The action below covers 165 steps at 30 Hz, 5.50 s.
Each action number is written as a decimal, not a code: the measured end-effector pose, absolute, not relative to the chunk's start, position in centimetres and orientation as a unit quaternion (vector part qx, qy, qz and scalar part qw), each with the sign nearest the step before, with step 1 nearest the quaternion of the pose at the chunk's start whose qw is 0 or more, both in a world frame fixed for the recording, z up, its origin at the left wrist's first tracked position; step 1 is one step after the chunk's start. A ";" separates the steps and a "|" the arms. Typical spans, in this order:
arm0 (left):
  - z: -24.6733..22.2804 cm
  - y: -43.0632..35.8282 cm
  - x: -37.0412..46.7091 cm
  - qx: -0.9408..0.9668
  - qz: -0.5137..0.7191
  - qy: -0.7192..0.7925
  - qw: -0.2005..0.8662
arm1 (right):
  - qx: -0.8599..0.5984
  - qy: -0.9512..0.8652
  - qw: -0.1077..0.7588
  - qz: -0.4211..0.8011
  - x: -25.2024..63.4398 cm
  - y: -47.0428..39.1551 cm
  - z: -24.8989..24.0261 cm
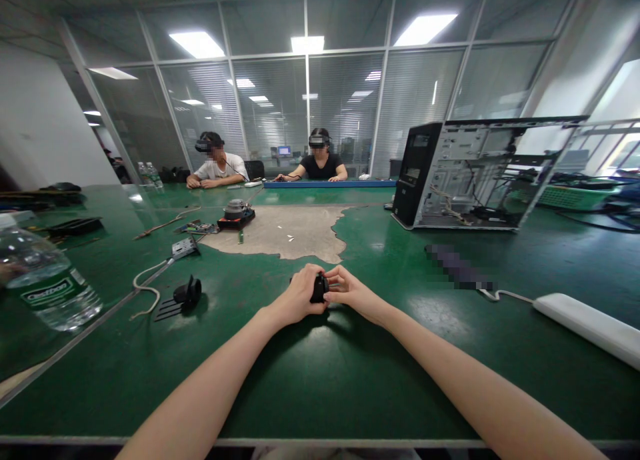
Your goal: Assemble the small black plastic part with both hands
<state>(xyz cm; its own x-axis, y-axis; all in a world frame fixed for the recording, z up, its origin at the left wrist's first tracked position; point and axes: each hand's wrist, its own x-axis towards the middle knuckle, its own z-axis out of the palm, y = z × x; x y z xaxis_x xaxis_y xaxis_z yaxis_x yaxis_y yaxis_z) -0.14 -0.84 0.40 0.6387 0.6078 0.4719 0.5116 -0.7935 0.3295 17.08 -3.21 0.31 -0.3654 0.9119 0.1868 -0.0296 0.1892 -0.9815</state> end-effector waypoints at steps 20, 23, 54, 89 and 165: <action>0.7 -1.0 -0.1 0.897 0.299 0.309 0.103 | -0.353 -0.623 0.456 0.529 17.3 -3.1 0.2; 0.6 -0.9 -0.1 0.897 0.299 0.309 0.103 | -0.365 -0.611 0.463 0.529 17.0 -2.9 0.0; 0.5 -0.7 -0.1 0.901 0.291 0.312 0.083 | -0.345 -0.618 0.450 0.545 17.2 -3.2 0.4; 0.5 -0.6 0.0 0.902 0.285 0.314 0.082 | -0.357 -0.619 0.462 0.525 17.2 -2.9 0.0; 0.5 -0.9 -0.1 0.892 0.294 0.325 0.110 | -0.354 -0.615 0.417 0.568 17.2 -2.4 0.3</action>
